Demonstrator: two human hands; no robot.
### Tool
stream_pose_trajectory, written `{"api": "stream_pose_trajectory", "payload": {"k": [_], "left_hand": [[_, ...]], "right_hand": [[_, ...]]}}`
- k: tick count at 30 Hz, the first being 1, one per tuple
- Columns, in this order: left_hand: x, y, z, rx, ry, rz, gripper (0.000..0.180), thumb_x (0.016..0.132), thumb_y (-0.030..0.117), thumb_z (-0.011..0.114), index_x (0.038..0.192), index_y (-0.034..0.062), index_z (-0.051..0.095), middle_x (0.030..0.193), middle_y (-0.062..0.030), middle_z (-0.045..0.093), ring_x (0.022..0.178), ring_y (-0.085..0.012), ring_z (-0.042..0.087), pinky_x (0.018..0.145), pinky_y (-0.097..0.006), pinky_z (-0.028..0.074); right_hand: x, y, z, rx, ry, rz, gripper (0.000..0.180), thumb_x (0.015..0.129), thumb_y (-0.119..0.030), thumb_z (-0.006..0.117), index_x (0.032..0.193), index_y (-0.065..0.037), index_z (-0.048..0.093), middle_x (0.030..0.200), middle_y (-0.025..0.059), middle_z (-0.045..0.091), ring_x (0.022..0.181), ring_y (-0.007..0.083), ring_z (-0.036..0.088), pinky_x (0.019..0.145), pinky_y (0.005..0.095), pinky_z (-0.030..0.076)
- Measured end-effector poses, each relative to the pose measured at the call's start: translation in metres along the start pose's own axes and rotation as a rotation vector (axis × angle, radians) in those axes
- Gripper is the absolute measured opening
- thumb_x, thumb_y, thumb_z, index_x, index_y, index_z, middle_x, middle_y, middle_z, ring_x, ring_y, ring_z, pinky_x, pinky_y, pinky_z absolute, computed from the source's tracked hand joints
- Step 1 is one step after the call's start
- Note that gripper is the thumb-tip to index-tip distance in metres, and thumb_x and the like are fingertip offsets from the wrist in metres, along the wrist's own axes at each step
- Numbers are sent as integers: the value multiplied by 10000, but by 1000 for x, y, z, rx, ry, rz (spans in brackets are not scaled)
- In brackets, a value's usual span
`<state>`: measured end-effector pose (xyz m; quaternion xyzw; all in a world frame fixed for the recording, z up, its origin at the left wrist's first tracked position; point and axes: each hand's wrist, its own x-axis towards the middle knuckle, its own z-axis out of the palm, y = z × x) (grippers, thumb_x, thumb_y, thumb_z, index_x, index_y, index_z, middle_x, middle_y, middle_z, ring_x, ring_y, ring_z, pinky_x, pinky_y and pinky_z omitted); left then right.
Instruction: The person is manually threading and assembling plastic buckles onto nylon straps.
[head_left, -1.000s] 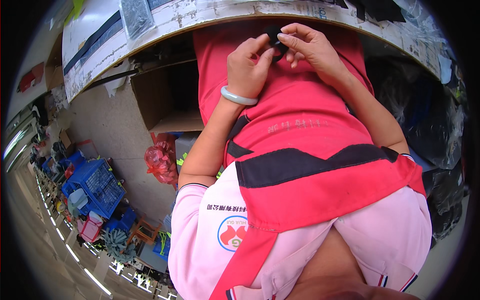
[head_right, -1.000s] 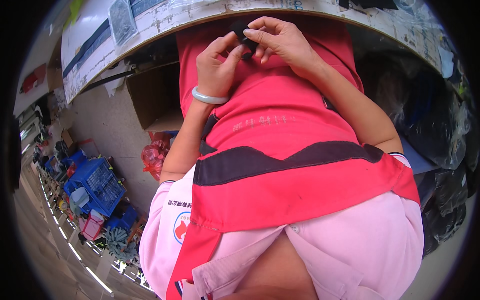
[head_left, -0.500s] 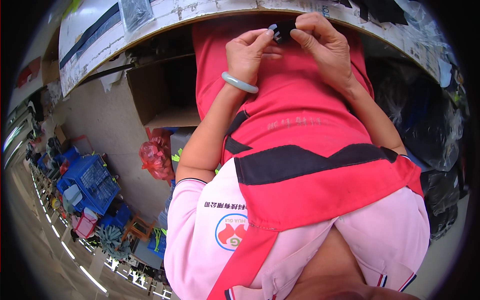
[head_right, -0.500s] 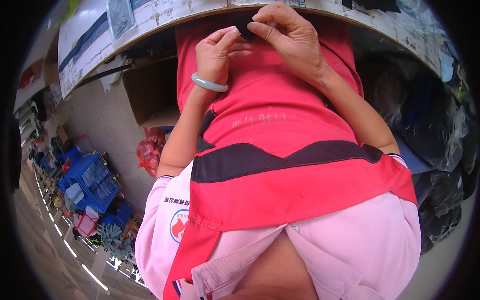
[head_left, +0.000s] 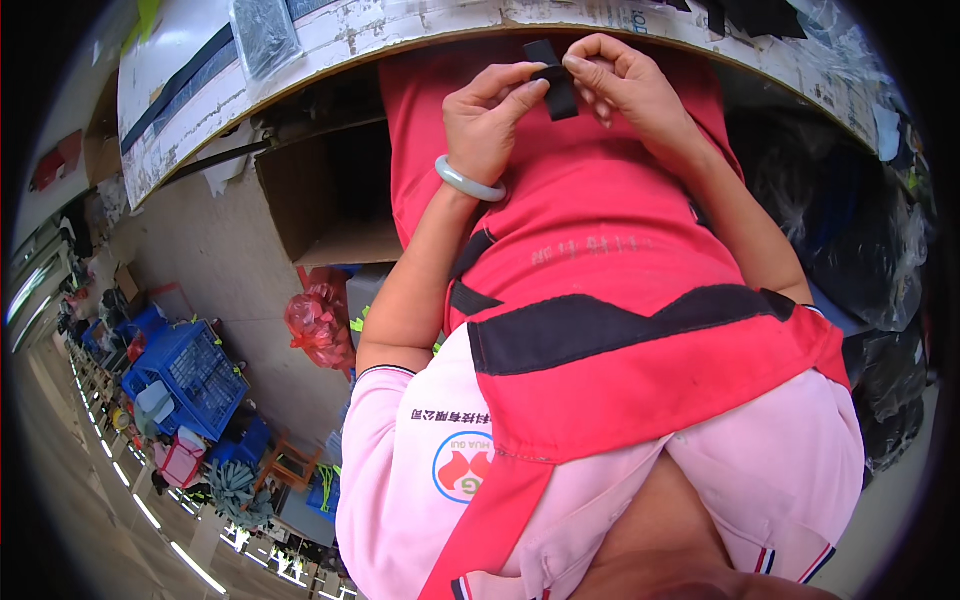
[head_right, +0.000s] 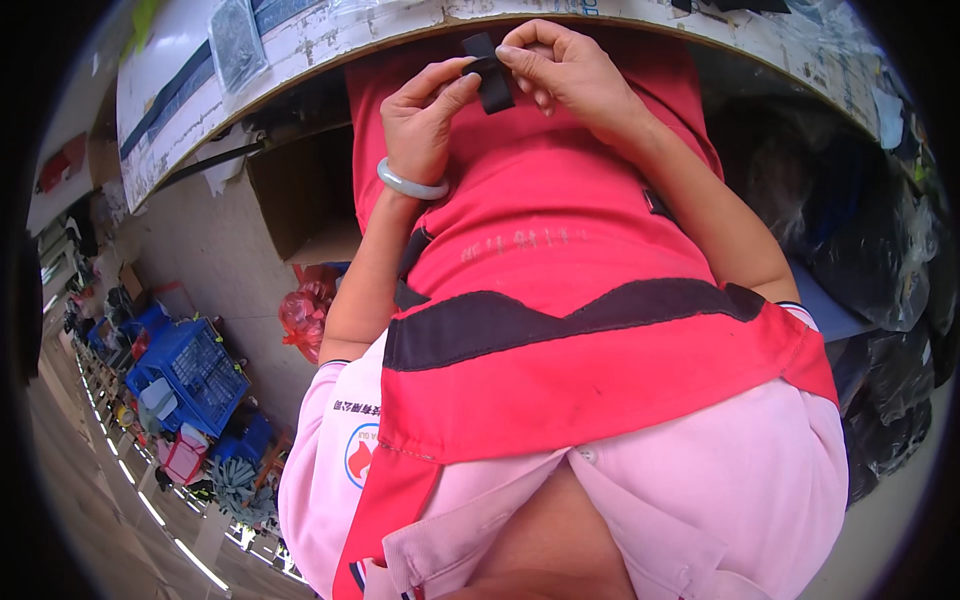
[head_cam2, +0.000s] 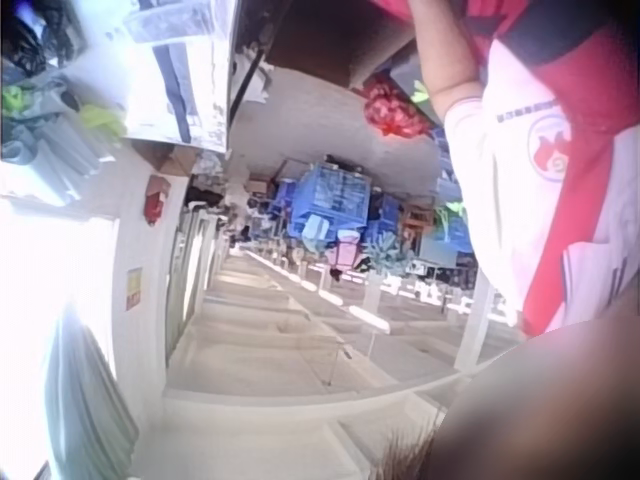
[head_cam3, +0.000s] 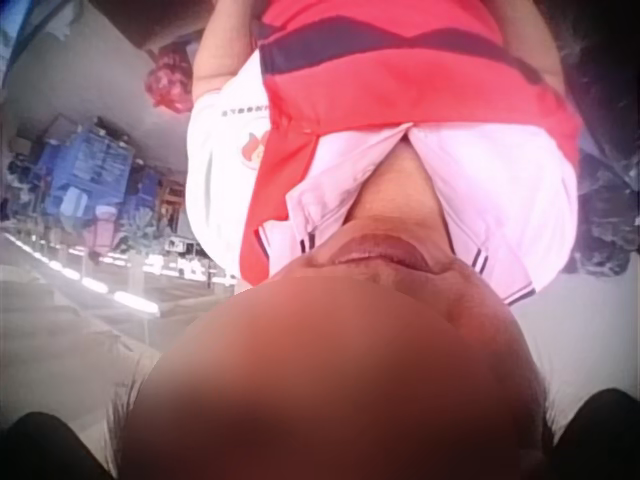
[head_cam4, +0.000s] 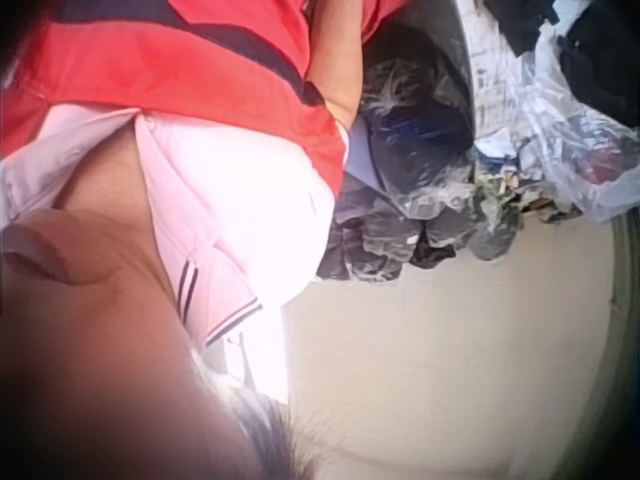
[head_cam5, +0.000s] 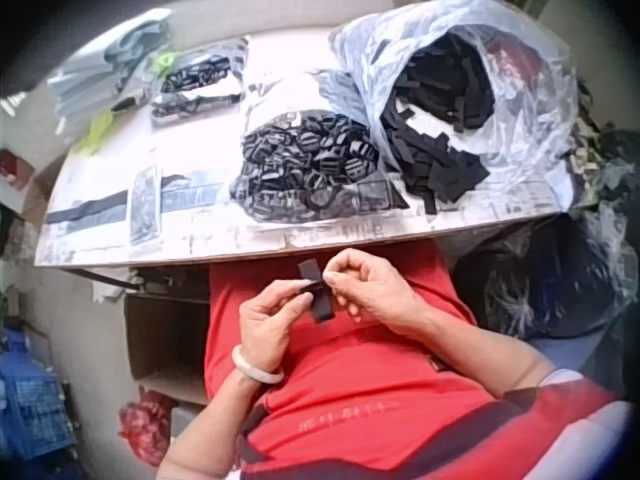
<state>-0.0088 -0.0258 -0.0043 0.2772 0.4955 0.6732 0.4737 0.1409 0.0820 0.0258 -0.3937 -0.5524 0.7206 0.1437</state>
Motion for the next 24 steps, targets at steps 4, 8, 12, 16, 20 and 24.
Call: {"api": "stream_pose_trajectory", "payload": {"k": [4,8,12,16,20,24], "left_hand": [[-4,-2,-6,189,-106,135,186,816,-73,667,988,-11,705,980,-31,622,854,-86,592,737,-202,488],[-8,1,-3,188,-123,112,169,787,-52,696,941,11,728,959,-33,580,817,-92,573,683,-200,483],[-9,6,-3,220,-158,150,166,787,-57,693,937,6,726,989,-36,571,827,-96,575,705,-206,498],[-11,6,-4,235,-192,169,173,815,-71,663,973,-13,703,1040,-57,575,859,-117,585,730,-221,512],[-20,20,-10,92,-219,15,165,844,-82,622,998,-48,670,992,-87,602,833,-143,616,730,-241,527],[-39,70,-37,194,-160,-94,136,833,-101,604,949,-70,667,927,-88,631,759,-142,635,673,-233,539]], "right_hand": [[3,1,-10,20,-148,5,207,912,-266,644,934,-60,647,682,-39,547,570,21,473,501,170,389],[7,11,-12,-118,-62,-148,234,904,-269,657,951,-39,648,750,-18,587,606,24,499,536,176,412],[9,10,-12,-180,21,-301,210,904,-213,656,956,-10,636,812,7,622,713,55,575,625,194,484],[5,9,-6,-51,-12,-303,149,893,-127,662,963,-11,602,847,13,623,777,76,612,692,215,527],[7,14,1,-22,6,-326,133,896,-85,651,987,-25,573,867,5,610,767,72,594,707,207,502],[5,8,17,-45,-128,-191,172,901,-128,642,1022,-26,577,892,17,612,766,92,611,686,226,515]]}}
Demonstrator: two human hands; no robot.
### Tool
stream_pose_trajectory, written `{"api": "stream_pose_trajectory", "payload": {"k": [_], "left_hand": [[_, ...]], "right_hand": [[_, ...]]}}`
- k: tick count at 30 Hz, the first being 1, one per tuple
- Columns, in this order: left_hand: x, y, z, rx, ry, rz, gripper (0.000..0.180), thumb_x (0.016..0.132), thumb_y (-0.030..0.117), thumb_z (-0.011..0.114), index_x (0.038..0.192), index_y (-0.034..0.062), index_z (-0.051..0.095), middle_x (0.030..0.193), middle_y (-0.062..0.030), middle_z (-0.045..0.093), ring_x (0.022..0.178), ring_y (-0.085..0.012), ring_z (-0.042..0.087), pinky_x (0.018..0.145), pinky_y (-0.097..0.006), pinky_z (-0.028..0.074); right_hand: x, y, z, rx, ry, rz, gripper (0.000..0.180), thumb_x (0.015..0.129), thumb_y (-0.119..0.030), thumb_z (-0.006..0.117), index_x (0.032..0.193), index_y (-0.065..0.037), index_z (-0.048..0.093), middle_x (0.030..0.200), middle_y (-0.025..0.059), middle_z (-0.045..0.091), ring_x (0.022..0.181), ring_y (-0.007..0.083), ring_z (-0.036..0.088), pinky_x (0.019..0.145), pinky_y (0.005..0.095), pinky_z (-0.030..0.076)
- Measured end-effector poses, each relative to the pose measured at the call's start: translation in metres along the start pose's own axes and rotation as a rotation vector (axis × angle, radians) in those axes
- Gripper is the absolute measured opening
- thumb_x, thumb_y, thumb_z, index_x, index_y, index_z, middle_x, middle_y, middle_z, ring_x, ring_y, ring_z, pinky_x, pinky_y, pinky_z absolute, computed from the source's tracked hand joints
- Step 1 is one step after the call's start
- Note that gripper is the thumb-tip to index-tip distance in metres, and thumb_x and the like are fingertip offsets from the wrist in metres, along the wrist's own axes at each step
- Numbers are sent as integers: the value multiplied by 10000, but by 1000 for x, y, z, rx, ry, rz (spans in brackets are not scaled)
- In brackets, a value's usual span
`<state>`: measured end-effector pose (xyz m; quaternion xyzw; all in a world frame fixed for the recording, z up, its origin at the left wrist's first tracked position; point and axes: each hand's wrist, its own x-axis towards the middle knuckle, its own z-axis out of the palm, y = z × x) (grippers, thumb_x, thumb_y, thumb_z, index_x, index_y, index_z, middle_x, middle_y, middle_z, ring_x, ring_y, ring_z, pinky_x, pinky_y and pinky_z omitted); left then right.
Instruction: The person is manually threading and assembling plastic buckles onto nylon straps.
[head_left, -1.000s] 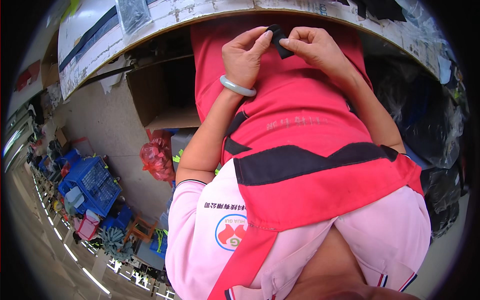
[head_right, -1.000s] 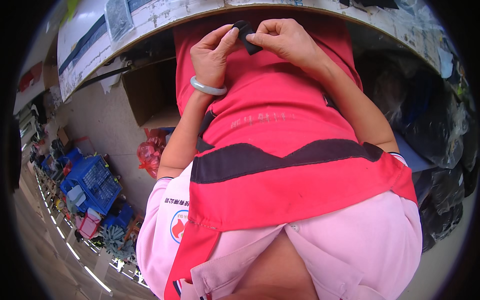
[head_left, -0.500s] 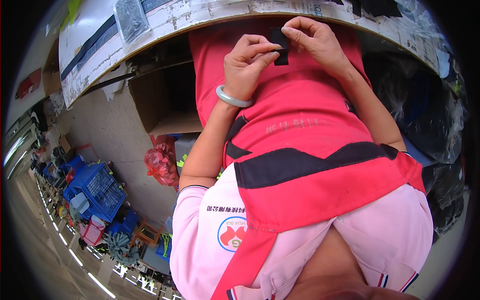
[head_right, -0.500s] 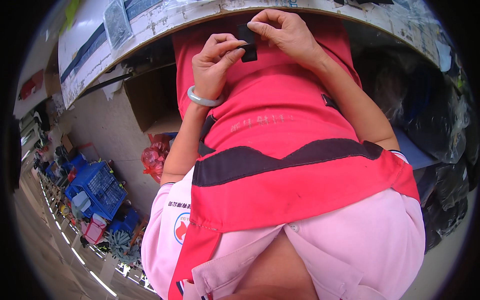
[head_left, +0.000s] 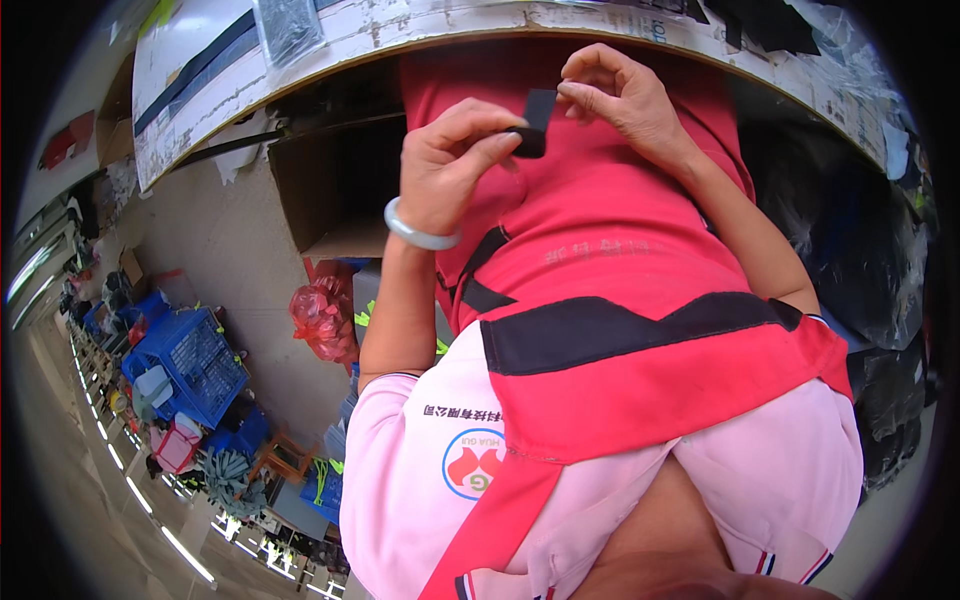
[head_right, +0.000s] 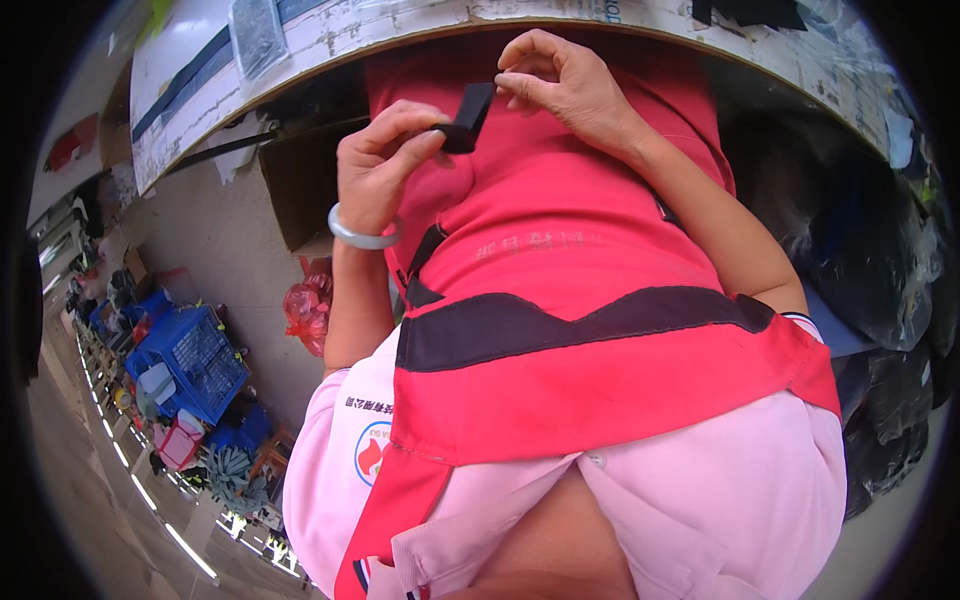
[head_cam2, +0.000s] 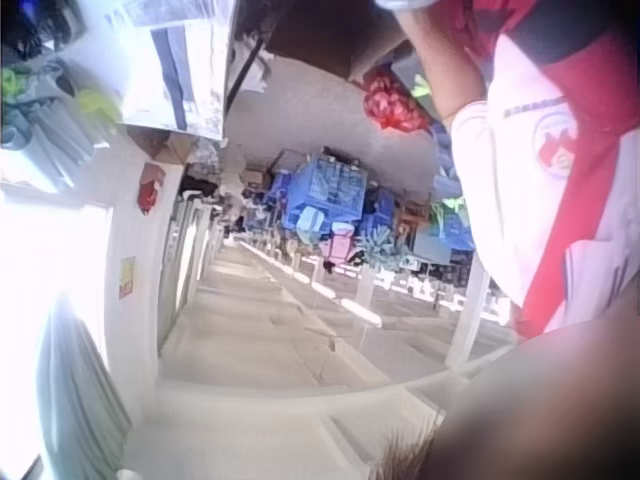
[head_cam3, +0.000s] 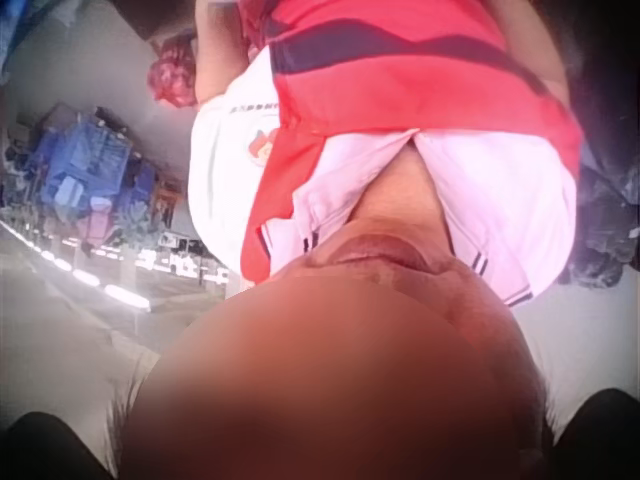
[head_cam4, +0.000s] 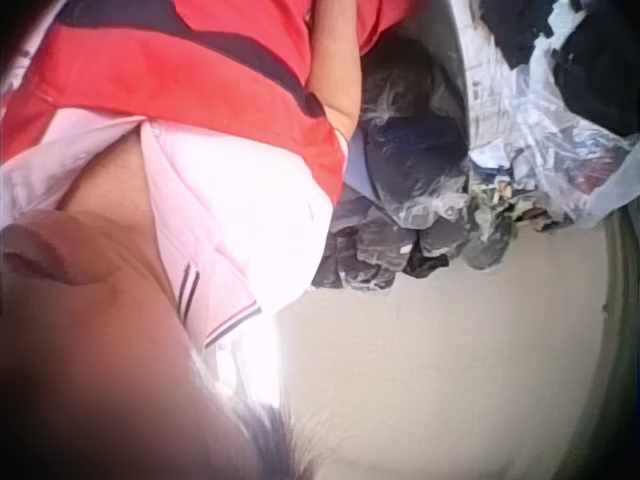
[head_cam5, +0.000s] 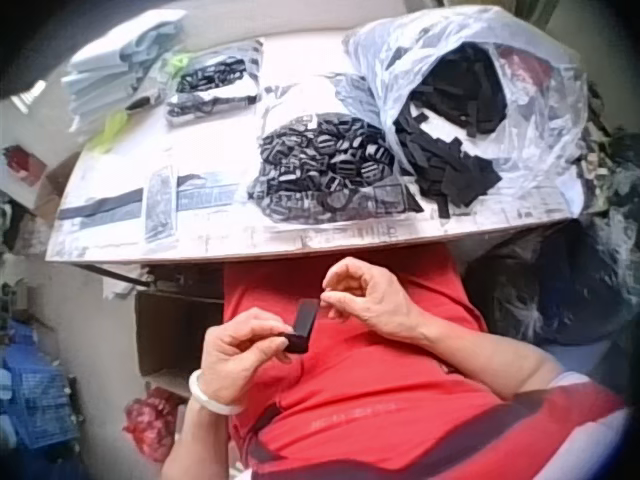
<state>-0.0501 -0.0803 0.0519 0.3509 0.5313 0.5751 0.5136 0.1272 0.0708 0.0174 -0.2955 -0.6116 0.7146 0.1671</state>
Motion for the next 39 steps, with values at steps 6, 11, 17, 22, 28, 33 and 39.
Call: {"api": "stream_pose_trajectory", "payload": {"k": [6,11,17,22,28,33,39], "left_hand": [[-76,35,-103,770,535,-221,234,817,18,690,1050,8,675,995,-55,647,749,-100,610,662,-218,499],[-58,13,-110,650,542,-5,231,836,27,684,1065,4,666,996,-50,634,752,-90,606,667,-216,500],[78,18,-17,616,209,295,275,860,47,660,1132,11,636,958,-71,664,869,-127,647,762,-244,512],[185,34,29,1241,196,517,536,807,396,702,1196,47,583,1064,-173,635,996,-337,613,850,-390,498],[228,14,38,1569,124,365,606,795,456,694,1271,114,540,1130,-160,567,1035,-338,583,867,-414,487],[254,4,32,1285,134,337,344,789,288,716,1068,92,671,1082,-145,583,922,-349,614,818,-409,503],[265,30,21,588,206,95,288,763,232,768,954,25,710,860,-76,644,761,-179,629,643,-299,518]], "right_hand": [[2,13,-14,-174,-110,186,219,929,-202,600,1081,-44,597,925,17,615,739,73,583,630,206,479],[3,16,-9,-169,-188,247,156,926,-158,584,1029,-43,608,869,-2,608,720,62,558,631,211,467],[-4,34,-7,-271,-275,147,116,900,-95,597,946,7,625,786,61,658,710,102,600,647,265,489],[-2,26,-15,-288,-270,144,128,884,-105,608,941,8,629,781,79,663,704,120,610,661,275,492],[7,24,-29,-272,-263,151,138,871,-112,615,944,3,634,780,90,663,702,143,624,664,292,500],[12,27,-34,-251,-280,192,140,867,-112,610,945,1,637,788,95,665,702,153,628,664,298,502],[11,27,-34,-274,-270,127,155,857,-116,609,950,4,637,796,101,670,698,168,629,663,308,503]]}}
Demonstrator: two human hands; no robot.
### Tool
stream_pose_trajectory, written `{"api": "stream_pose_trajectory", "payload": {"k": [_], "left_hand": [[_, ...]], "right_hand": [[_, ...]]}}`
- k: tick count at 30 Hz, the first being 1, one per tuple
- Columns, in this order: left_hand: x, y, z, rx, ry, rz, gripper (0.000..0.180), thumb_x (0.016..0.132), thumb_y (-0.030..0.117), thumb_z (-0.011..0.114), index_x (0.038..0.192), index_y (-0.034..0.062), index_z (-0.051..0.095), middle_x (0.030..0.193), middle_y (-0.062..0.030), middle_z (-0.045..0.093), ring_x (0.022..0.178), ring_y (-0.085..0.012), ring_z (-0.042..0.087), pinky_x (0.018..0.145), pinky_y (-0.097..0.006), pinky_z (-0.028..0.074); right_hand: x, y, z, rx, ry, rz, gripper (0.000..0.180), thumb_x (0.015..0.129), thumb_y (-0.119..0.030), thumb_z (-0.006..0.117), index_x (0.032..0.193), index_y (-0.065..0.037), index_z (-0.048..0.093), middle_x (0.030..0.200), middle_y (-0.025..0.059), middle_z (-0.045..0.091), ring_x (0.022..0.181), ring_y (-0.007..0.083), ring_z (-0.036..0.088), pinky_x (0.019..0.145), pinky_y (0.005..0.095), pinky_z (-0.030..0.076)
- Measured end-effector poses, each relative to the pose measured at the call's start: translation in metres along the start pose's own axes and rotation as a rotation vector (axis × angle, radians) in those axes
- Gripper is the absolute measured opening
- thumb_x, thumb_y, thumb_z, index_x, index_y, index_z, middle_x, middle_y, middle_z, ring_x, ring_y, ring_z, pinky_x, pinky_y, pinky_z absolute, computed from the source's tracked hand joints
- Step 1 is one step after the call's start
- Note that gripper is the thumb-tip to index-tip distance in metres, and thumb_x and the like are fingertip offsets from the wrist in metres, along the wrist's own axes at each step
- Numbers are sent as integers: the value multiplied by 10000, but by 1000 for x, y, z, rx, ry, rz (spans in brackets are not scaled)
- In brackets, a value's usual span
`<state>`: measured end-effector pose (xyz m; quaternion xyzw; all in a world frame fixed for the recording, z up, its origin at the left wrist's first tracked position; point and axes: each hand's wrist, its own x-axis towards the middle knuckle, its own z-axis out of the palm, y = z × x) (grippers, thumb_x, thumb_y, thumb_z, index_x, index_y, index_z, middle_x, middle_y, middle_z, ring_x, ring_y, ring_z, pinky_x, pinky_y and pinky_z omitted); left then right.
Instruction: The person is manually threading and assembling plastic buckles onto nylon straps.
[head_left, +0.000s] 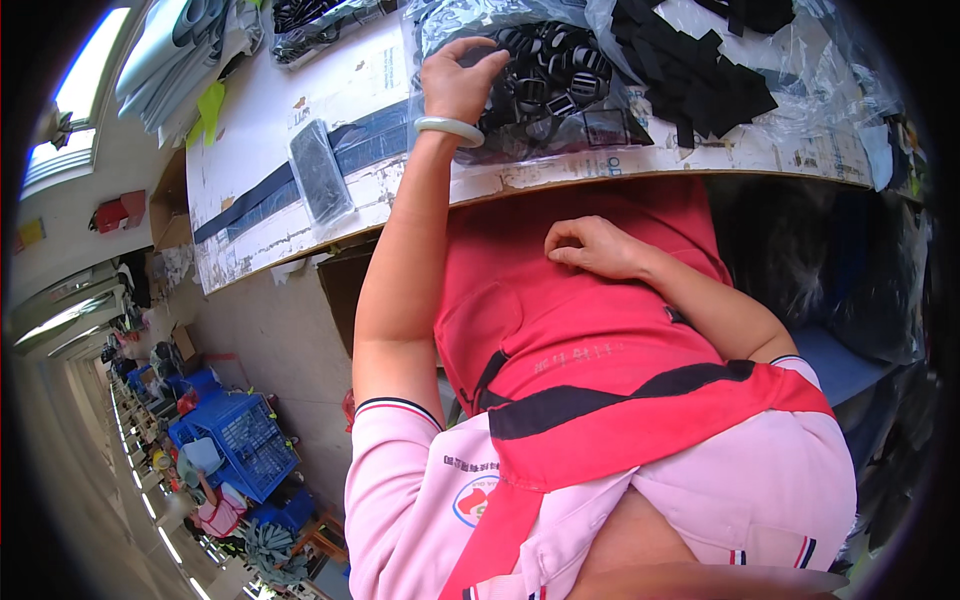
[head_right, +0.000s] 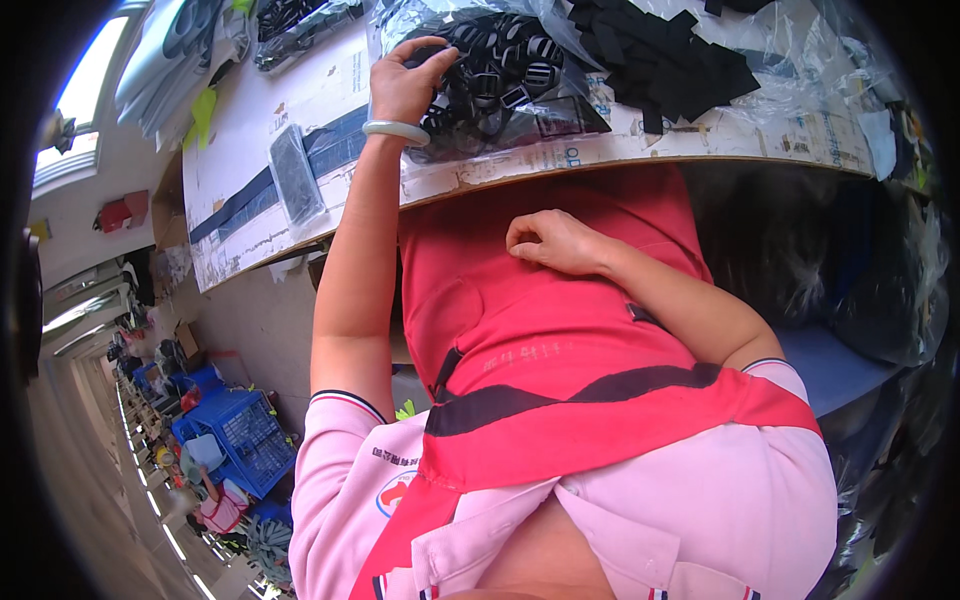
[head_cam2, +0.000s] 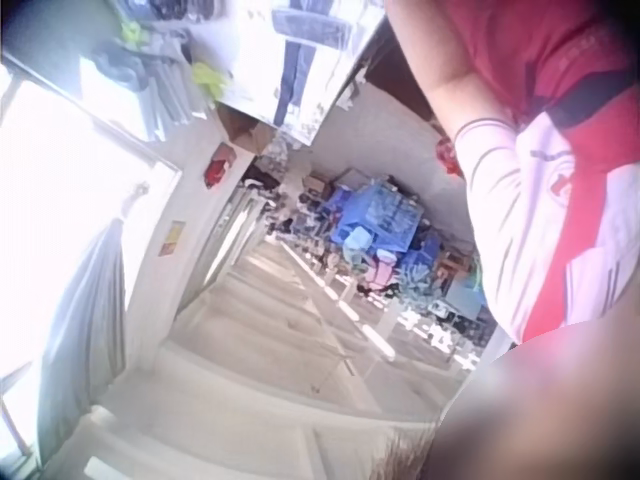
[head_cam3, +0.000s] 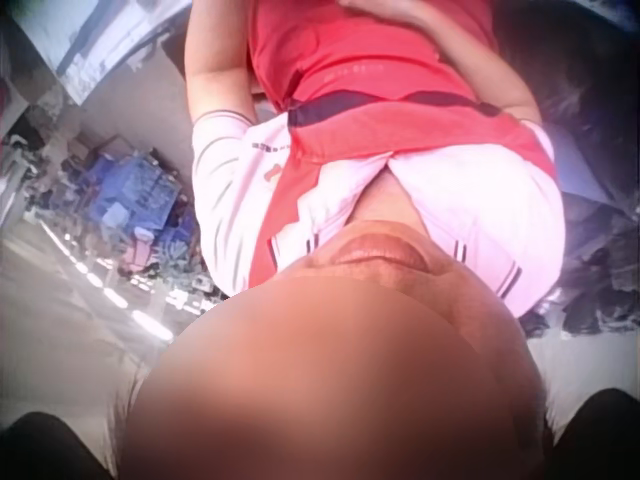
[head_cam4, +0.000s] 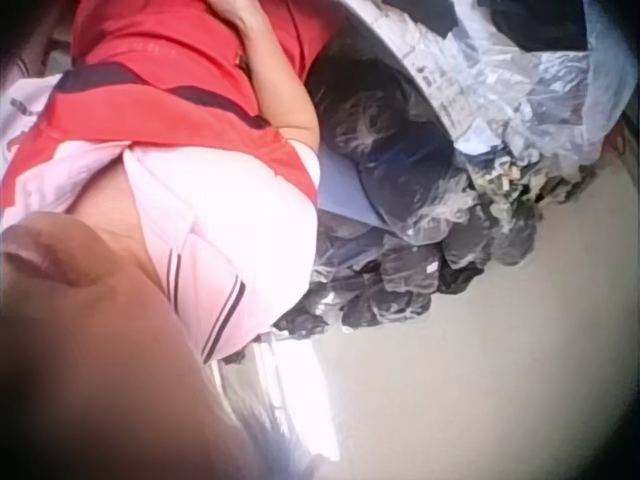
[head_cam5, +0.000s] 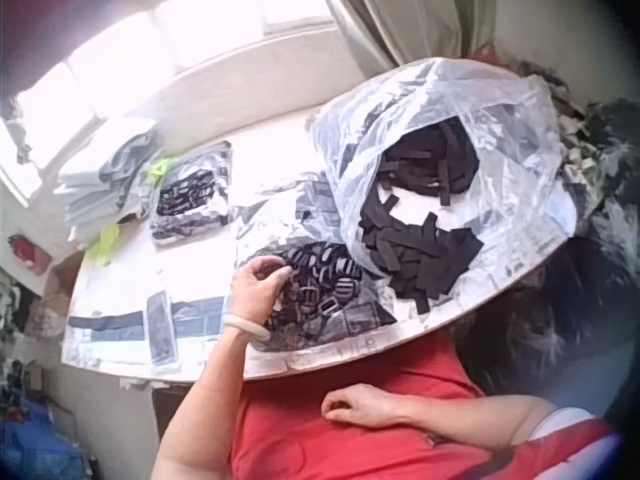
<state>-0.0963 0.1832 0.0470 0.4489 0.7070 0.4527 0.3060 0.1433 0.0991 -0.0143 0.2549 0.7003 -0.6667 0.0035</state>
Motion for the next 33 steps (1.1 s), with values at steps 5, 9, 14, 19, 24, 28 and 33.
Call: {"api": "stream_pose_trajectory", "payload": {"k": [5,9,14,19,24,28,33], "left_hand": [[-7,6,-14,-740,-172,-155,255,854,215,703,1008,14,664,880,-61,593,686,-145,567,528,-262,454],[-44,1,-16,-1325,-446,-293,253,951,266,577,1069,43,568,941,-84,543,655,-160,512,496,-251,403],[-110,-12,5,-1761,-664,-557,275,1001,325,459,1064,71,545,974,-79,535,640,-154,493,457,-230,363],[-146,-28,16,-1853,-578,-605,285,1014,265,411,1166,65,546,1121,-116,595,682,-188,541,472,-244,427],[-171,-51,22,-1817,-490,-784,298,999,258,431,1148,37,565,1128,-166,629,906,-323,662,582,-360,582],[-188,-65,31,-1688,-462,-906,213,971,226,507,1042,40,582,914,-86,645,760,-247,654,481,-272,522],[-191,-60,30,-1839,-545,-898,180,968,197,510,1043,47,577,846,-60,604,643,-174,572,432,-226,446]], "right_hand": [[-1,-1,1,60,8,56,138,882,-114,596,965,-11,634,794,60,649,704,114,601,648,264,495],[-6,-37,-10,390,302,-69,160,931,-131,572,1059,-40,599,837,8,609,698,62,557,622,204,474],[-1,-55,-22,258,599,-398,227,905,-65,627,1128,-46,586,837,-9,592,715,39,549,642,185,469],[-6,-39,-14,131,552,-389,197,906,-55,623,1099,-19,602,851,3,626,713,46,573,647,187,487],[-18,-43,-18,474,451,-187,174,925,-137,618,1054,-20,612,826,30,631,609,40,546,554,174,458],[-23,-37,-22,756,214,-12,211,940,-229,605,1016,-33,603,817,18,626,620,62,575,554,187,466],[-26,-18,-12,714,194,-38,192,943,-229,598,983,-43,619,869,6,625,768,61,577,699,205,478]]}}
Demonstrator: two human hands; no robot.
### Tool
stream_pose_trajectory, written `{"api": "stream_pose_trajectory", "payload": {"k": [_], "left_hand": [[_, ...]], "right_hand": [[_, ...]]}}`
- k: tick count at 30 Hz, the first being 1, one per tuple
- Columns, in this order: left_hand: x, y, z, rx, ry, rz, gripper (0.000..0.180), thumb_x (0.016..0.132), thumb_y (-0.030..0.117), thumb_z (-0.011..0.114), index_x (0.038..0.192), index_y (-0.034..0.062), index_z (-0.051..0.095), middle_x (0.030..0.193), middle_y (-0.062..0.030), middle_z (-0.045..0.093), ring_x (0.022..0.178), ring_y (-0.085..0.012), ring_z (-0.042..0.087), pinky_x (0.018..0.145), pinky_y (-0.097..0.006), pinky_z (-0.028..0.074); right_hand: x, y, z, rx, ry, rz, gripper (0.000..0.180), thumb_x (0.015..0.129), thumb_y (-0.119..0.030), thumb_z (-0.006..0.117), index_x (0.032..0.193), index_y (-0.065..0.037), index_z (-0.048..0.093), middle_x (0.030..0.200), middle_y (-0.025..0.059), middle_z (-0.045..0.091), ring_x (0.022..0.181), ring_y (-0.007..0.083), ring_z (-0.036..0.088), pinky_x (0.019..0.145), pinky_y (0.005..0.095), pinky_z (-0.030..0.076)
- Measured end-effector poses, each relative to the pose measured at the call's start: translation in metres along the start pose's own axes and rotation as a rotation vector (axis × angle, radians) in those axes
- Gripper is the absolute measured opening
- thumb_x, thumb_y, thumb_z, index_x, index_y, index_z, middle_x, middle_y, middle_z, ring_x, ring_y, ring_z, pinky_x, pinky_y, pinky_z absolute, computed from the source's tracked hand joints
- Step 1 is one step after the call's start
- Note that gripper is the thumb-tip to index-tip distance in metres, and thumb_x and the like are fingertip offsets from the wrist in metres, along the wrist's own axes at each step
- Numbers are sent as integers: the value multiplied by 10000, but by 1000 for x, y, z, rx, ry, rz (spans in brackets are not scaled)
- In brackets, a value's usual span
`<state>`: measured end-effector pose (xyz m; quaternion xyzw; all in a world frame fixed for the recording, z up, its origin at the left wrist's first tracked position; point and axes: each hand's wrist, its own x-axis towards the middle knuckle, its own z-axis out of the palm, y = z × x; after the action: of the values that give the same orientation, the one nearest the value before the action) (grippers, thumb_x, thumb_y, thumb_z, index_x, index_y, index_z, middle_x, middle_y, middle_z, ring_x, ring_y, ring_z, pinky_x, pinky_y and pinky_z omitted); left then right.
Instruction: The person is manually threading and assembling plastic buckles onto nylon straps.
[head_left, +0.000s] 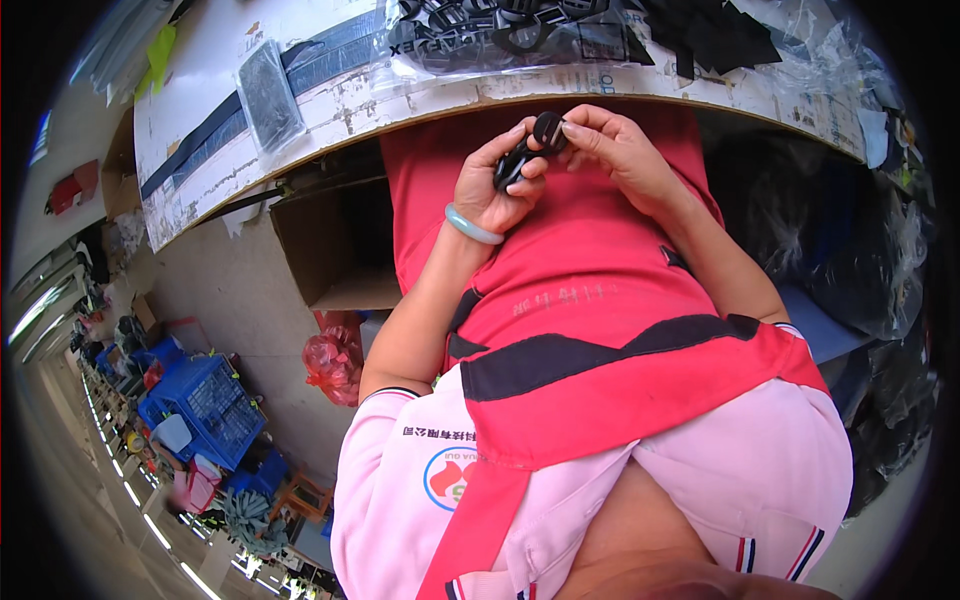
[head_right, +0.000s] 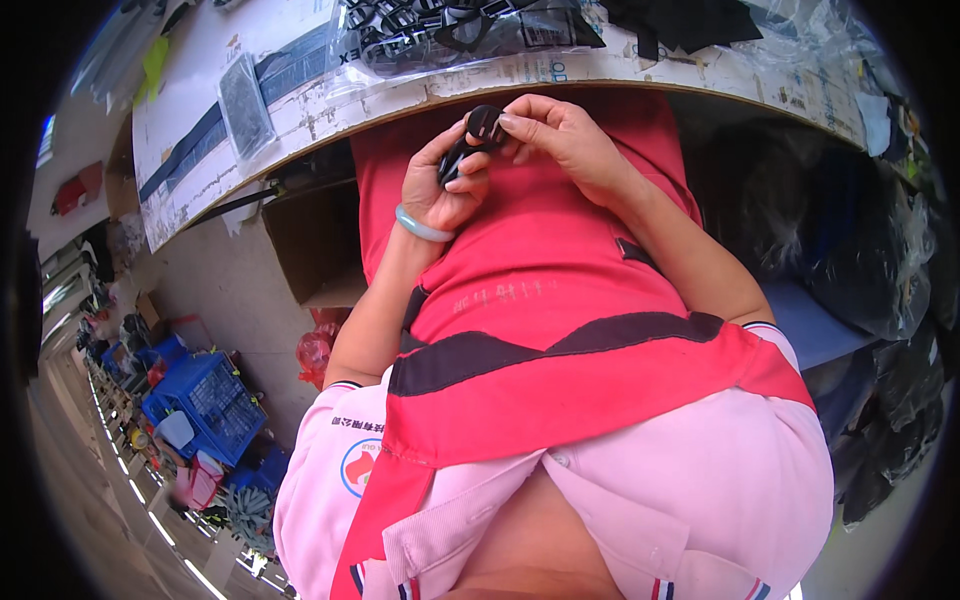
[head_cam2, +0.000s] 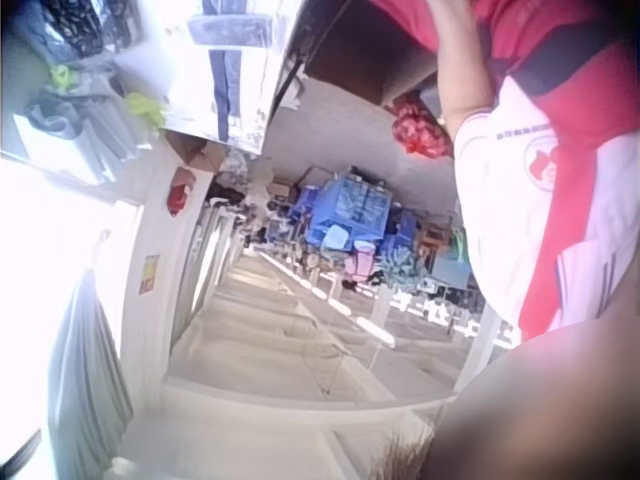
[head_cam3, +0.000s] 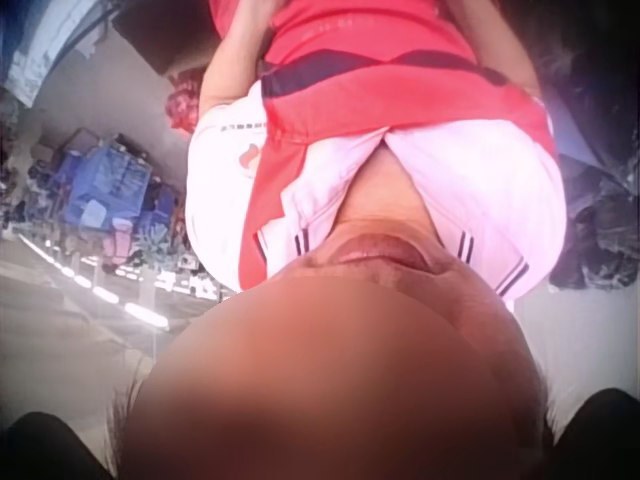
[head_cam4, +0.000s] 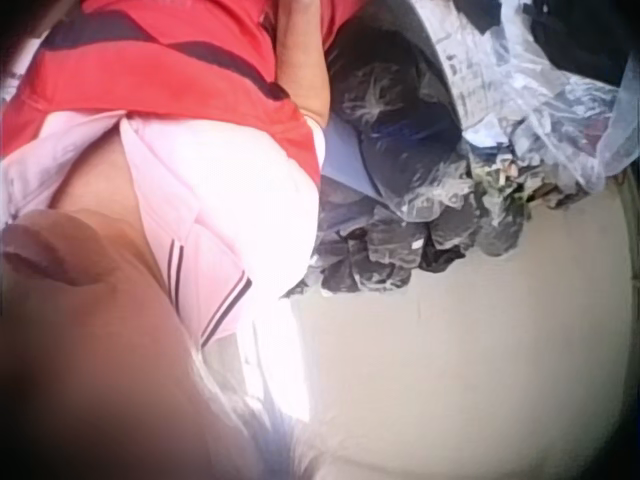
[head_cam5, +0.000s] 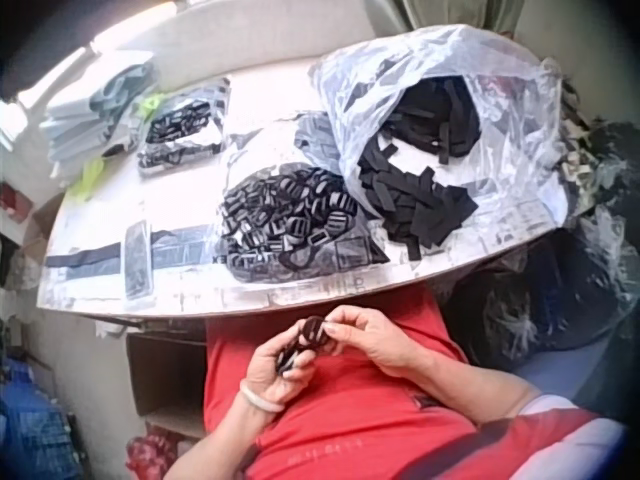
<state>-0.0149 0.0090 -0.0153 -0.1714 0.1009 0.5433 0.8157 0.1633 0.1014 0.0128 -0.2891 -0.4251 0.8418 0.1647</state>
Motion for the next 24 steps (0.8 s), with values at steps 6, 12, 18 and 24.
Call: {"api": "stream_pose_trajectory", "payload": {"k": [6,12,18,24], "left_hand": [[0,-4,-4,13,-13,70,184,957,154,507,1094,49,570,915,-99,621,667,-186,566,486,-249,459],[3,-3,-23,-39,-18,15,216,954,165,513,1096,14,574,948,-104,623,744,-187,554,586,-265,475],[0,-6,-9,353,220,160,227,968,207,512,1073,20,586,952,-99,637,787,-199,619,574,-276,508],[-4,-9,-16,705,201,-19,426,982,410,465,1063,3,560,863,-98,635,700,-173,634,503,-245,500]], "right_hand": [[-6,0,18,-201,72,-183,195,945,-195,593,1006,-12,615,928,5,630,911,66,573,833,222,468],[-7,-2,18,-176,169,-270,167,953,-180,578,1004,-26,614,925,11,640,903,83,594,837,232,468],[-1,22,-11,-92,244,-86,183,954,-224,574,1001,-51,613,897,-1,620,812,76,580,765,228,472],[-8,16,-7,-647,14,-387,100,916,-49,577,999,0,599,917,41,605,824,127,603,730,249,499]]}}
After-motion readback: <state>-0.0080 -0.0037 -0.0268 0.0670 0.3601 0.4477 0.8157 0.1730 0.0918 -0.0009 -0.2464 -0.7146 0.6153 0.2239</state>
